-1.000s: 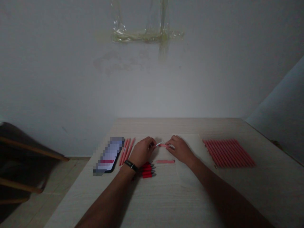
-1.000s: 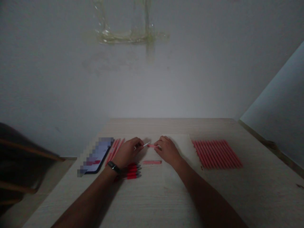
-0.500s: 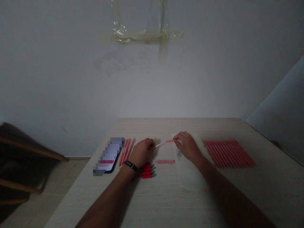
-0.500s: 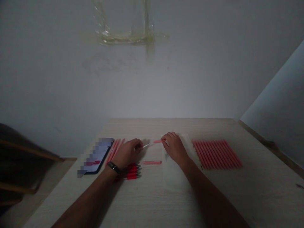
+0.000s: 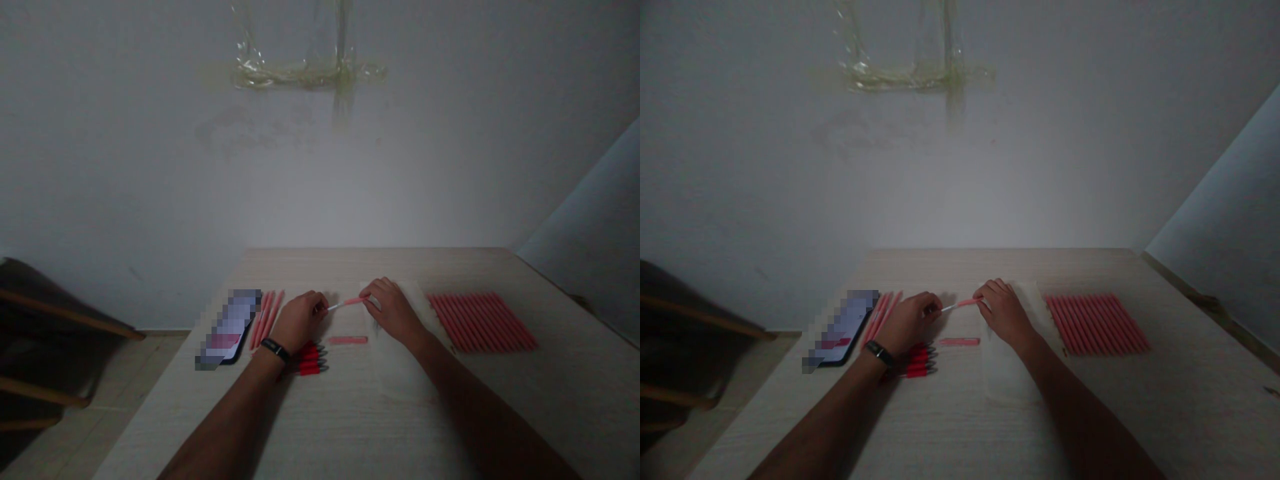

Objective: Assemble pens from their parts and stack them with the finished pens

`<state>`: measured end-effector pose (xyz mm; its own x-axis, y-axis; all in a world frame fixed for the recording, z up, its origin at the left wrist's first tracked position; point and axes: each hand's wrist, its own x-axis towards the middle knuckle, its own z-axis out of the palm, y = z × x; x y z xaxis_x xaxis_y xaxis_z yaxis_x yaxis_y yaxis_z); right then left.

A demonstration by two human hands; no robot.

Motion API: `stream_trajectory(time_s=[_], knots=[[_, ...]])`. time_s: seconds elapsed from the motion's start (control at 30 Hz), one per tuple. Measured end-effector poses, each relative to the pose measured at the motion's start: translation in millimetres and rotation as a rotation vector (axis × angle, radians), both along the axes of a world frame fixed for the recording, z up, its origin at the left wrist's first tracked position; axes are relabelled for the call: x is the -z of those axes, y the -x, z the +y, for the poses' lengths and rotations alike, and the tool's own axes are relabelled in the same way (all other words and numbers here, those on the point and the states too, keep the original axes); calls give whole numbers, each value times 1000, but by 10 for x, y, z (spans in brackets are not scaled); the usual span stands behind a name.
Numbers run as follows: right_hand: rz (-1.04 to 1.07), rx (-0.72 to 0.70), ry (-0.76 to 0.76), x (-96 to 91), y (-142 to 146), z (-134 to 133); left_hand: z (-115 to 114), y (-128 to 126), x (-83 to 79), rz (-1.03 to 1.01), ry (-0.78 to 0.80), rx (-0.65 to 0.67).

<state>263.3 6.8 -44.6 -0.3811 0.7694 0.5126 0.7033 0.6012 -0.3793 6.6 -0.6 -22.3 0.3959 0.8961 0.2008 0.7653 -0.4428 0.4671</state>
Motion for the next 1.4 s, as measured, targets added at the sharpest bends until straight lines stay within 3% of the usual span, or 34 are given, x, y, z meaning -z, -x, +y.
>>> stream_trajectory(time_s=[0.3,0.57,0.83,1.13,1.4], knots=[[-32,-76,24,-7,115,-65,-3,-80,1,-87,28,72],[16,-148,52,-38,175,-113,-14,-154,60,-453,35,108],[-20,-171,59,-57,228,-182,-75,-219,23,-563,63,222],[-28,-113,82,-77,132,-154,-135,-224,-65,-540,-38,224],[33,-24,50,-97,-27,-98,-124,-183,21,-118,51,284]])
